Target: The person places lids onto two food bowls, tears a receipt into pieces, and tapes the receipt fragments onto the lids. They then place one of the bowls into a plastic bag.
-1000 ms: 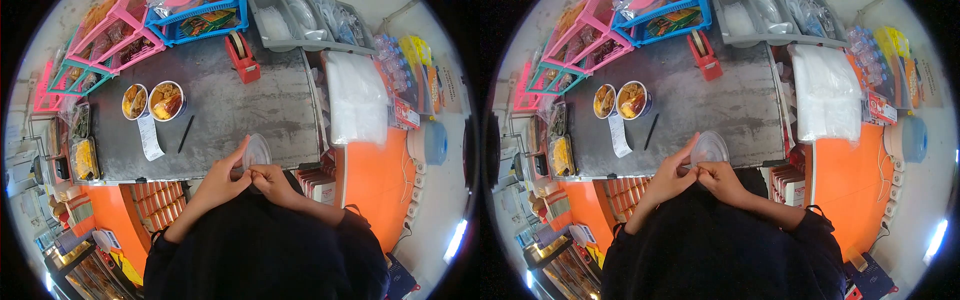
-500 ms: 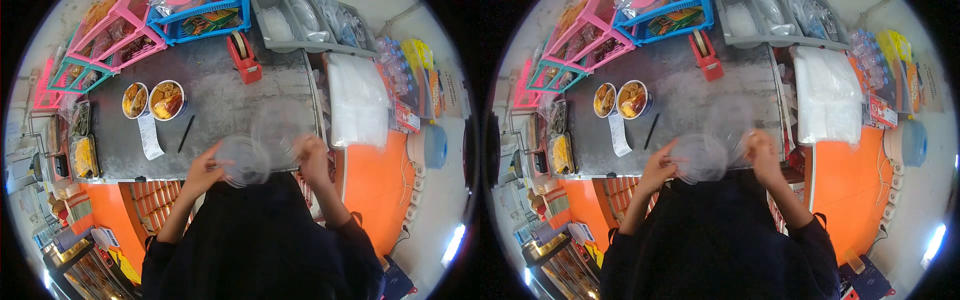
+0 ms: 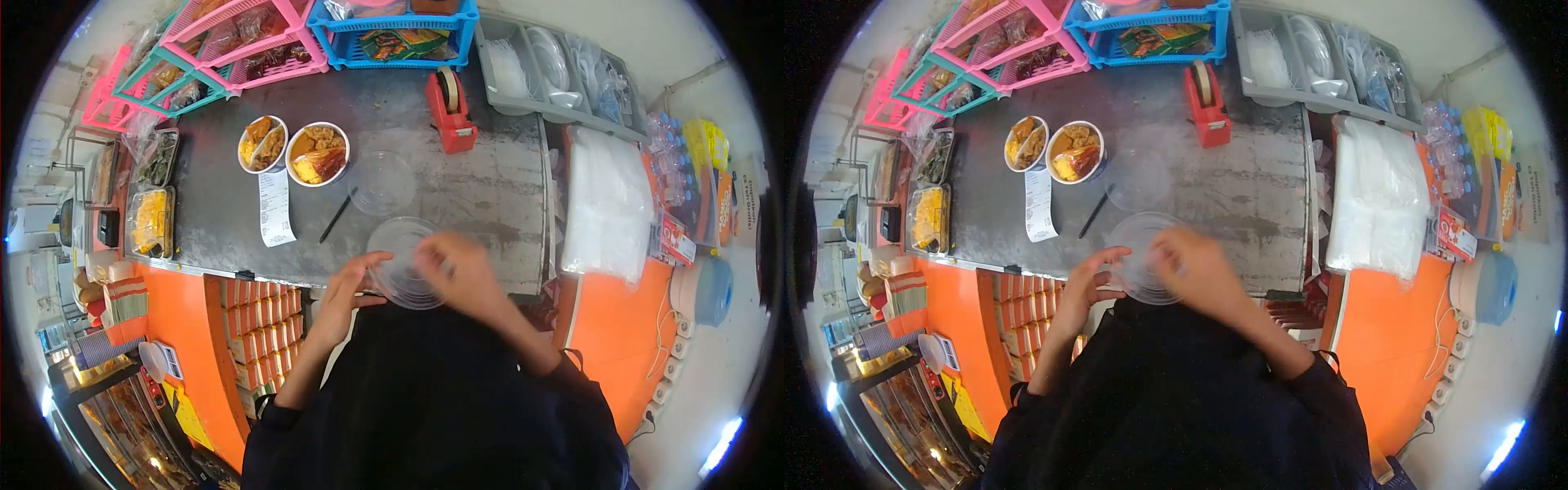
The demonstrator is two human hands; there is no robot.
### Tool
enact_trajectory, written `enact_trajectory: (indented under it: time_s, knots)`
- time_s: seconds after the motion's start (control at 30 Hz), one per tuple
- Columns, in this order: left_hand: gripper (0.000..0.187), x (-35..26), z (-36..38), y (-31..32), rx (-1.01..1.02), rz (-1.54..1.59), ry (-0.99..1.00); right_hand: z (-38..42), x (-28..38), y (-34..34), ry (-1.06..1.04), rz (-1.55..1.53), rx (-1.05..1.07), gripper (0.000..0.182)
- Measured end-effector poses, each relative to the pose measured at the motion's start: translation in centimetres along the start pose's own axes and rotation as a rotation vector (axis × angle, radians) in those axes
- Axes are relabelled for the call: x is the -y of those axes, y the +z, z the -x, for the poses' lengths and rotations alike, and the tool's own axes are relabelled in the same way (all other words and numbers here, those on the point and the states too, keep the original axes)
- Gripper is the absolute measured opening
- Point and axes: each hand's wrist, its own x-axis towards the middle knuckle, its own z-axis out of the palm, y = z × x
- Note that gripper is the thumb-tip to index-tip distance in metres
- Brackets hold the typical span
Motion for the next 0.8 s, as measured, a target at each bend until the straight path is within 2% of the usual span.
enact_trajectory:
  time_s: [0.07, 0.1, 0.2, 0.27, 0.3, 0.37, 0.47, 0.6, 0.8]
  knots:
    - [0.035, 0.1, 0.1, 0.7, 0.094, -0.010, 0.011, 1.1, 3.3, 1.0, 0.030, -0.040, 0.198, 0.025]
    - [0.039, 0.1, 0.2, 0.9, 0.178, -0.028, 0.031, 1.4, 3.3, 1.4, 0.037, -0.035, 0.198, 0.025]
    - [0.043, -0.8, 0.3, 1.8, 0.188, -0.116, 0.016, 2.1, 3.2, 1.6, 0.025, 0.043, 0.094, 0.022]
    - [0.043, -1.7, 0.0, 2.1, 0.227, -0.147, 0.040, 2.5, 3.9, 0.9, 0.239, -0.233, 0.044, 0.014]
    - [0.044, -2.0, 0.0, 2.3, 0.263, -0.184, 0.062, 2.6, 4.1, 0.4, 0.241, -0.226, 0.041, 0.014]
    - [0.044, -2.4, 0.1, 3.2, 0.288, -0.144, 0.047, 2.9, 4.4, -0.8, 0.505, -0.554, 0.162, 0.011]
    - [0.044, -2.2, 0.3, 3.7, 0.329, -0.152, 0.029, 3.7, 4.3, -2.1, 0.597, -0.694, 0.212, 0.015]
    - [0.042, -3.7, 0.6, 4.6, 0.379, -0.346, 0.075, 4.2, 4.7, -3.4, 0.655, -0.732, 0.238, 0.015]
    - [0.046, -4.2, -0.2, 5.1, 0.481, -0.324, -0.004, 4.4, 4.4, -4.4, 0.588, -0.718, 0.298, 0.015]
